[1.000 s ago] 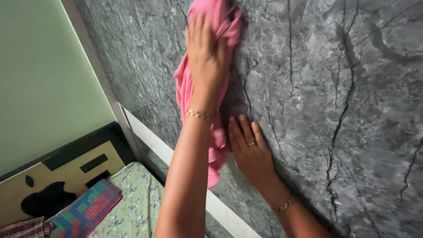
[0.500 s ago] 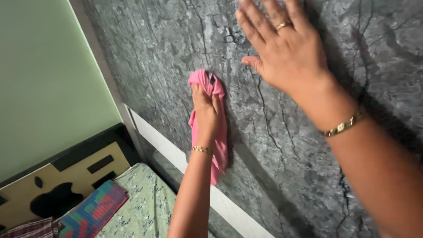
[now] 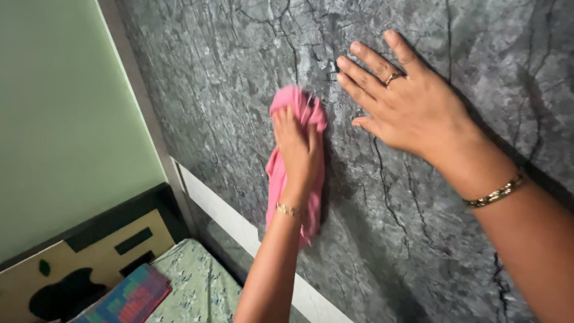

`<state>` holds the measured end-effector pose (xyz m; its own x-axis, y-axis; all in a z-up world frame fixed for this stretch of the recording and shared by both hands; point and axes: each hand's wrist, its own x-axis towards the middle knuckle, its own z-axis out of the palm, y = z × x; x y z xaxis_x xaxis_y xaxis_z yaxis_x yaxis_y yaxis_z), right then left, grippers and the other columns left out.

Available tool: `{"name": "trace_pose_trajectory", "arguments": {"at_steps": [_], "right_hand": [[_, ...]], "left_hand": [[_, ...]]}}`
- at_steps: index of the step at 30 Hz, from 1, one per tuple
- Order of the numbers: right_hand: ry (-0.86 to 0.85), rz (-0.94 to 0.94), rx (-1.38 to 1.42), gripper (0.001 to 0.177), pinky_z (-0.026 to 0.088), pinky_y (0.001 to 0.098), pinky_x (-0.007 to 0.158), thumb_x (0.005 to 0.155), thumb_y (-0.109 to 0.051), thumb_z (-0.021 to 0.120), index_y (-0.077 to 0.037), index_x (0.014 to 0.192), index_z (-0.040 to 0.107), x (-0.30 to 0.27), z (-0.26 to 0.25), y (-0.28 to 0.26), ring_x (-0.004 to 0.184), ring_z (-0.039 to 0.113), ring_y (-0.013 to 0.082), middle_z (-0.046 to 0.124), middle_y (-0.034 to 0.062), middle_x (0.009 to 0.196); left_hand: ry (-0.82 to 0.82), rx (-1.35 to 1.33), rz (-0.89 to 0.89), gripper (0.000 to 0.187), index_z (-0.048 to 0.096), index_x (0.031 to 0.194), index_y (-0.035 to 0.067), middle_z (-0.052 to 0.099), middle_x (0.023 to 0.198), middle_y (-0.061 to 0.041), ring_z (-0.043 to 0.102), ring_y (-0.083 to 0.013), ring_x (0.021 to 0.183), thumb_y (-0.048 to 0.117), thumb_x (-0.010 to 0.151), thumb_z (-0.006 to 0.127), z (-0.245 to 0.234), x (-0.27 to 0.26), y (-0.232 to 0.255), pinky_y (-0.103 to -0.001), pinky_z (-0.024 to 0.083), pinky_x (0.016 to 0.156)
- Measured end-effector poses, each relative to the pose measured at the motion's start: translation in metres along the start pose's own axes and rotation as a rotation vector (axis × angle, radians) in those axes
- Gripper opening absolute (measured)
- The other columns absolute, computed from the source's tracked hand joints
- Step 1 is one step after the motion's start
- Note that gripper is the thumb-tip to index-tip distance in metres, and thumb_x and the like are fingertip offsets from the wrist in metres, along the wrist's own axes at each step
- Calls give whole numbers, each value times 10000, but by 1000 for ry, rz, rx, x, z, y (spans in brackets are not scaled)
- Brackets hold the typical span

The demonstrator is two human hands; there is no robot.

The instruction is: The person wipes a gray marble-patterned wall with a pink cloth, moving the cloth in circular and back-and-forth motions across the surface. The person occasionally uses the left hand to steady the wall while the right hand wipes.

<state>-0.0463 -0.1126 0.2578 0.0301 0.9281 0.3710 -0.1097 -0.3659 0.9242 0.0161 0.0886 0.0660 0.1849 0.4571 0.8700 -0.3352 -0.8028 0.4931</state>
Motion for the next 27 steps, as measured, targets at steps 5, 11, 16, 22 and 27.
{"name": "trace_pose_trajectory", "arguments": {"at_steps": [5, 11, 16, 22, 27], "right_hand": [[31, -2, 6, 708, 146, 551, 1213, 965, -639, 399, -199, 1506, 518, 0, 0, 0, 1501, 360, 211, 461, -14, 1606], [77, 14, 7, 707, 156, 543, 1235, 953, -640, 421, -211, 1504, 532, -1, 0, -3, 1507, 362, 200, 481, -30, 1601], [115, 24, 30, 708, 145, 551, 1239, 952, -656, 438, -202, 1481, 567, -1, 1, -2, 1515, 349, 218, 505, -29, 1579], [102, 17, -8, 701, 124, 541, 1239, 934, -672, 452, -240, 1472, 579, 0, -3, -3, 1511, 348, 204, 519, -47, 1570], [104, 24, 42, 675, 125, 554, 1238, 942, -647, 497, -226, 1462, 593, 0, -3, -2, 1500, 365, 213, 534, -41, 1562]], "left_hand": [[51, -98, 116, 585, 428, 1525, -26, 437, 1572, -303, 297, -484, 1540, 234, 1033, 607, -9, 73, 49, -509, 226, 1286], [199, -117, -130, 464, 559, 1384, -17, 615, 1370, -246, 539, -414, 1267, 223, 989, 598, -4, 73, -25, -496, 377, 1141], [219, -228, -327, 573, 417, 1478, -102, 532, 1443, -322, 511, -440, 1377, 253, 1040, 521, -6, 2, -132, -441, 350, 1173], [162, -7, -457, 616, 336, 1503, -132, 377, 1574, -368, 348, -463, 1498, 291, 1074, 460, 13, -97, -189, -436, 255, 1247], [96, 6, -503, 637, 293, 1517, -149, 287, 1610, -362, 259, -456, 1530, 275, 1069, 451, 22, -159, -188, -433, 188, 1261]]}}
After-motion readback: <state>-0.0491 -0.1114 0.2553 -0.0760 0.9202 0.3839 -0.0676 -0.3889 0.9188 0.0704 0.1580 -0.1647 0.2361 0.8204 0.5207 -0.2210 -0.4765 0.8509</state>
